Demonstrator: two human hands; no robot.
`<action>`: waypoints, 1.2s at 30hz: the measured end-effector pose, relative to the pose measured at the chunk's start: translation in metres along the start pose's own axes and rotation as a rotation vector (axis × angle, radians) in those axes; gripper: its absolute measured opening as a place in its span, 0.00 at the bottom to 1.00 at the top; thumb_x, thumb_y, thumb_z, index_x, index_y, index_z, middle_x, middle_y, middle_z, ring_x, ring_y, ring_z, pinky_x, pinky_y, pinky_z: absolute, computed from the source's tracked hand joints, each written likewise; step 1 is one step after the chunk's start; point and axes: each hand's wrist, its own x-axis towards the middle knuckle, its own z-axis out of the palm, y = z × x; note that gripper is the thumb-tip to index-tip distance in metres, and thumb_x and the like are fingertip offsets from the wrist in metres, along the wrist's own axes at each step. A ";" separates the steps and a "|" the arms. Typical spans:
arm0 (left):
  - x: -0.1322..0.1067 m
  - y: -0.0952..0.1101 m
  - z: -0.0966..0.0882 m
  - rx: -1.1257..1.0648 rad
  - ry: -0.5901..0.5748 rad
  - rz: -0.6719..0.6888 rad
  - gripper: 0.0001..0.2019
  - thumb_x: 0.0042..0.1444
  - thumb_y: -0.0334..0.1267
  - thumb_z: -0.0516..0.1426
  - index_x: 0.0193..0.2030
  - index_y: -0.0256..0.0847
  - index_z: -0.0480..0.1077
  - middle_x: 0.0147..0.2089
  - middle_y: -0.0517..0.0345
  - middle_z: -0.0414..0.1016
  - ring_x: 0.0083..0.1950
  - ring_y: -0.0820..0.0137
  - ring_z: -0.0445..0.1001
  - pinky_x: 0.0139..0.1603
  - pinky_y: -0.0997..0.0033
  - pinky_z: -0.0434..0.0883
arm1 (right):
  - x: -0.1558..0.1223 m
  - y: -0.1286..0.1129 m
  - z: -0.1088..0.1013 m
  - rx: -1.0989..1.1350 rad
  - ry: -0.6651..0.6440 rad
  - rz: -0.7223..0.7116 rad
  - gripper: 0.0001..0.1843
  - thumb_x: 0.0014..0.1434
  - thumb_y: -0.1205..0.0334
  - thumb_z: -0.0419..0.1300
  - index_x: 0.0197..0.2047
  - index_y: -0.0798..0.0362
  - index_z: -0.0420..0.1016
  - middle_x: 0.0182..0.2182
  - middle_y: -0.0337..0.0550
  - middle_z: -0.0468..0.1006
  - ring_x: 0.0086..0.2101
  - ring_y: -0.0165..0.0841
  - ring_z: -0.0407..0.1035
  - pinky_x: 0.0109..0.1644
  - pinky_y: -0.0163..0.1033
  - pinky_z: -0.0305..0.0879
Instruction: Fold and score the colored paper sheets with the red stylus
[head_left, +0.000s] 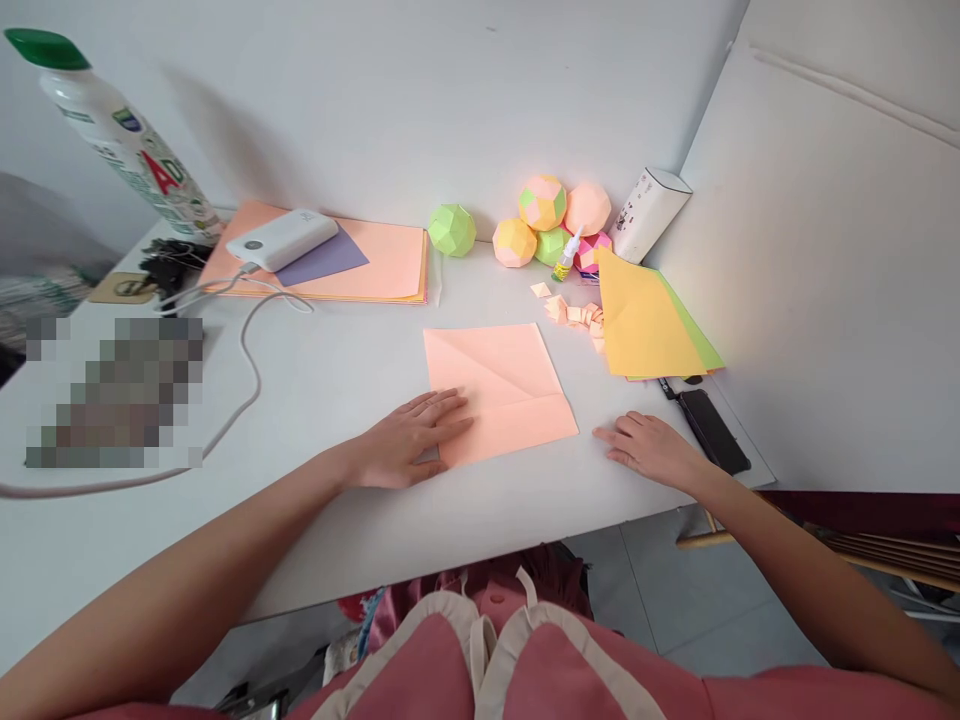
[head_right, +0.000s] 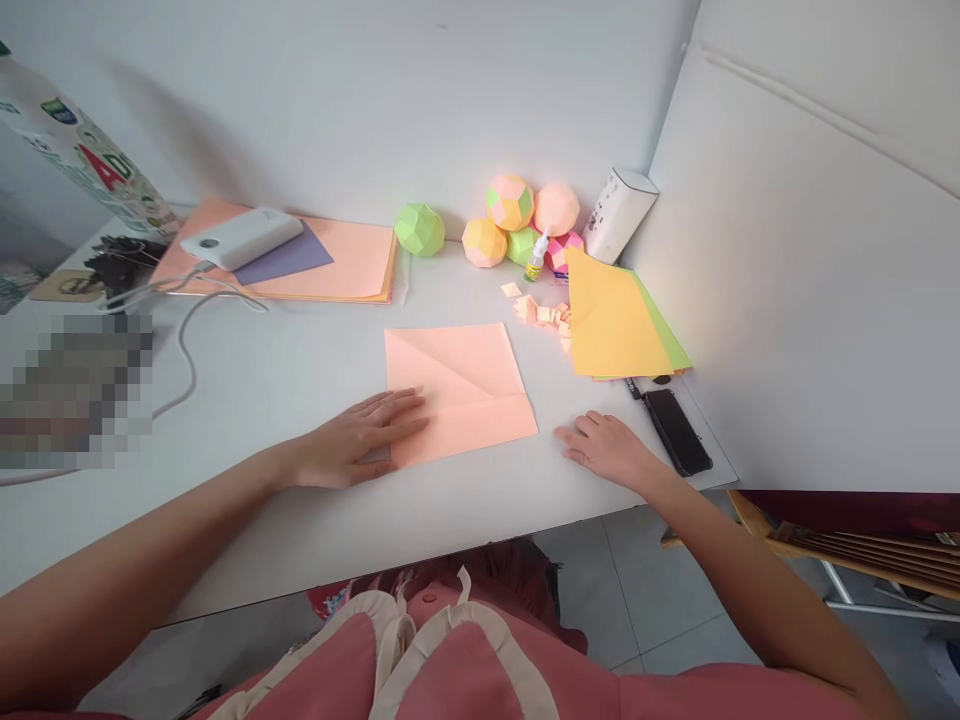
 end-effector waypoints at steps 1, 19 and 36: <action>0.000 0.000 0.000 -0.001 -0.004 -0.006 0.30 0.63 0.46 0.49 0.71 0.44 0.51 0.75 0.48 0.38 0.75 0.53 0.39 0.72 0.48 0.47 | -0.001 0.001 0.000 0.053 0.007 0.020 0.18 0.69 0.56 0.45 0.50 0.52 0.73 0.35 0.48 0.73 0.36 0.38 0.66 0.37 0.40 0.61; 0.006 0.006 0.009 0.149 0.241 -0.074 0.30 0.67 0.50 0.42 0.68 0.33 0.56 0.71 0.41 0.55 0.71 0.53 0.54 0.68 0.51 0.56 | 0.155 -0.019 0.014 0.420 0.400 0.133 0.18 0.65 0.58 0.49 0.55 0.50 0.69 0.58 0.52 0.68 0.59 0.44 0.62 0.61 0.57 0.62; 0.005 -0.009 0.005 -0.045 0.478 0.064 0.17 0.67 0.40 0.46 0.44 0.42 0.77 0.51 0.49 0.79 0.57 0.61 0.72 0.58 0.55 0.71 | 0.148 0.004 0.042 0.547 0.574 0.240 0.20 0.65 0.52 0.50 0.57 0.47 0.69 0.54 0.52 0.70 0.56 0.44 0.64 0.59 0.57 0.64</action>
